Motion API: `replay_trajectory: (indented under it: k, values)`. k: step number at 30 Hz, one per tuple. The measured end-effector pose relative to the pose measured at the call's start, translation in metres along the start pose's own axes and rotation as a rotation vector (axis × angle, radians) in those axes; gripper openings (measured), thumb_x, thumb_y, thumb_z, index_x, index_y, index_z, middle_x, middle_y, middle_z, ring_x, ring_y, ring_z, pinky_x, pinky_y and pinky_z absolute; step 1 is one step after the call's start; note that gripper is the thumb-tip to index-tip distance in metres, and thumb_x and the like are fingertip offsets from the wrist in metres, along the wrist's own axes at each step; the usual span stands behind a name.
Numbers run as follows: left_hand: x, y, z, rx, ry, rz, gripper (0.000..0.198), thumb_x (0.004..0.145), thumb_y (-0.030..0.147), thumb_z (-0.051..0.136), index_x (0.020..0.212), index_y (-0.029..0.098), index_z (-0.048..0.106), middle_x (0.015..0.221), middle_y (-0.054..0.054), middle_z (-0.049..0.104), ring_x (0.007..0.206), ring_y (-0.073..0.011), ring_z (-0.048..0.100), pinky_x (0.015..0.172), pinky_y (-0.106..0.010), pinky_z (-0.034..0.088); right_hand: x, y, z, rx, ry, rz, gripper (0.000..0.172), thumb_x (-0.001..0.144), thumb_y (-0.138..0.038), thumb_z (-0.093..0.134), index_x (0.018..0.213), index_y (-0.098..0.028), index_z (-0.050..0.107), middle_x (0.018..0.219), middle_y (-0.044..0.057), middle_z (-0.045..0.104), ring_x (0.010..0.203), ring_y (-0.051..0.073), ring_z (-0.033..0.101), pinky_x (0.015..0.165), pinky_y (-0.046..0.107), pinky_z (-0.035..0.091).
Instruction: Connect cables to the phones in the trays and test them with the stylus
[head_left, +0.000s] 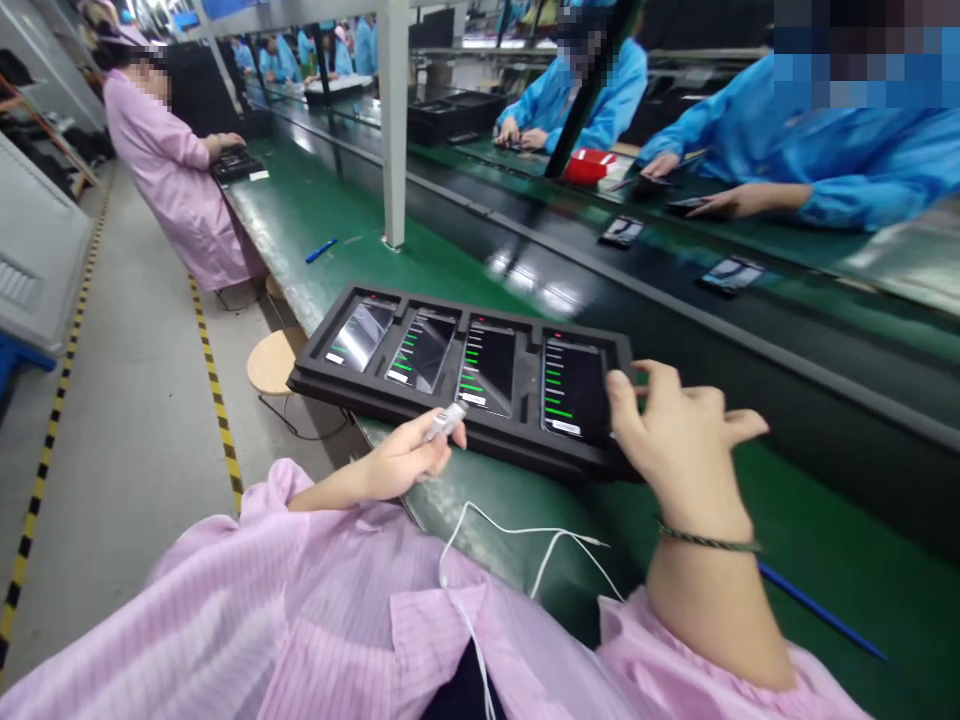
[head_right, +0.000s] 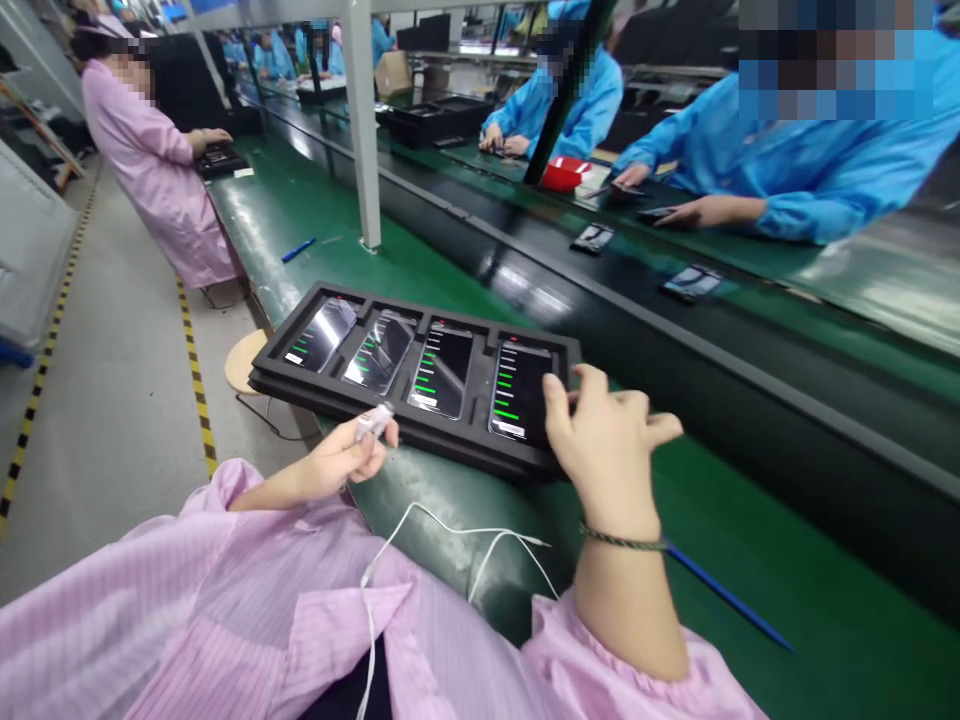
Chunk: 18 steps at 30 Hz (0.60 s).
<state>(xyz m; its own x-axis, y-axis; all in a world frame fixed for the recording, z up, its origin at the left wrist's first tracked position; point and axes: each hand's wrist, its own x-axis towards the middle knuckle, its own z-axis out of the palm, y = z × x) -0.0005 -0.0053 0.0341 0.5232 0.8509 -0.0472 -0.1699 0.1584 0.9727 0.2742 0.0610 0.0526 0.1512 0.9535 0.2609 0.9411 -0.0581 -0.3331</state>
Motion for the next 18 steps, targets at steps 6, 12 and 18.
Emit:
replay_trajectory:
  k: [6, 12, 18]
  values:
    - [0.027, -0.004, 0.037, -0.093, -0.068, -0.223, 0.061, 0.073, 0.078, 0.062, 0.080, 0.021, 0.042, 0.049, 0.014, 0.022, 0.041, -0.0038, 0.011, 0.039, -0.018, 0.010, -0.004, -0.016, 0.013, -0.176, -0.037, -0.066, 0.065, 0.097, -0.056, 0.025, 0.123, -0.004, 0.055, 0.087, 0.027, 0.066, 0.098, 0.043, 0.057, 0.085, 0.063, 0.036]
    - [0.042, -0.011, 0.052, -0.120, -0.065, -0.181, 0.059, 0.074, 0.075, 0.062, 0.085, 0.019, 0.049, 0.045, 0.014, 0.029, 0.037, -0.0038, 0.017, 0.038, -0.018, 0.018, 0.015, -0.001, 0.019, 0.195, -0.095, 0.181, 0.063, 0.095, -0.066, 0.020, 0.117, -0.016, 0.053, 0.087, 0.015, 0.068, 0.095, 0.035, 0.063, 0.094, 0.056, 0.039]
    - [0.047, -0.023, 0.057, 0.086, 0.053, -0.067, 0.055, 0.082, 0.073, 0.051, 0.088, 0.018, 0.050, 0.045, 0.007, 0.050, 0.034, -0.0080, 0.038, 0.038, -0.021, 0.030, 0.021, 0.005, 0.023, 0.478, -0.222, 0.247, 0.069, 0.088, -0.079, 0.020, 0.111, -0.021, 0.050, 0.106, 0.015, 0.066, 0.101, 0.031, 0.063, 0.092, 0.046, 0.046]
